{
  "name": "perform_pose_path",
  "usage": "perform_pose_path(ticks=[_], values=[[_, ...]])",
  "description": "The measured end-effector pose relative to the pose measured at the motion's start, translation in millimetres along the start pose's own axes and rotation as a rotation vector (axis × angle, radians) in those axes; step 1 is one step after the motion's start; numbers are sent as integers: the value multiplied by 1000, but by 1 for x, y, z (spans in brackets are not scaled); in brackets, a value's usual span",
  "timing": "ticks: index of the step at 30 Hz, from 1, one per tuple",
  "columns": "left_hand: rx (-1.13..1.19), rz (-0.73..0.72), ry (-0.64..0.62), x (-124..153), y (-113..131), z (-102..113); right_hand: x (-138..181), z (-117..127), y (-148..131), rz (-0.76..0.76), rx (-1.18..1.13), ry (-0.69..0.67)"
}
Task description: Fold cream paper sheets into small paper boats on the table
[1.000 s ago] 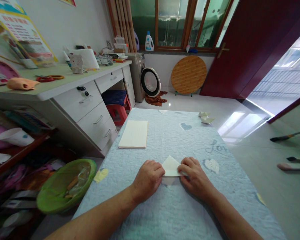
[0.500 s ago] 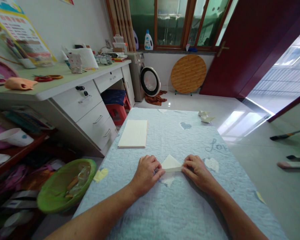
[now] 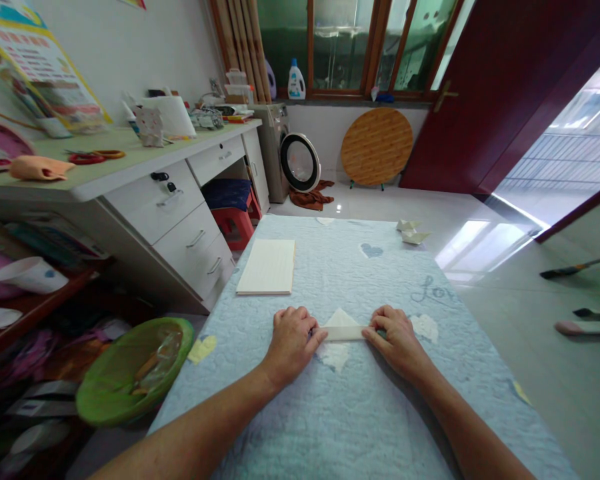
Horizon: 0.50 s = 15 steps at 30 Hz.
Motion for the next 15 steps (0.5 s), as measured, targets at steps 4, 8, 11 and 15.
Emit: perform_pose_path(ticks=[4, 8, 11, 15], values=[[-39, 27, -3, -1, 3, 2, 0, -1, 1, -6, 35, 20], [-65, 29, -7, -2, 5, 4, -1, -2, 0, -26, 55, 28], [-73, 31, -14, -2, 4, 4, 0, -1, -1, -38, 65, 37], [-75, 39, -3, -2, 2, 3, 0, -1, -2, -32, 78, 38]])
Point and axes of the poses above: each hand's wrist, its own x-axis away from the middle knuckle, its own z-axis out of the back of the hand, y = z × x, the point moved 2 cm from there along -x, towards the middle knuckle, and after that the axes turned 12 degrees about y, right-handed, at the moved point
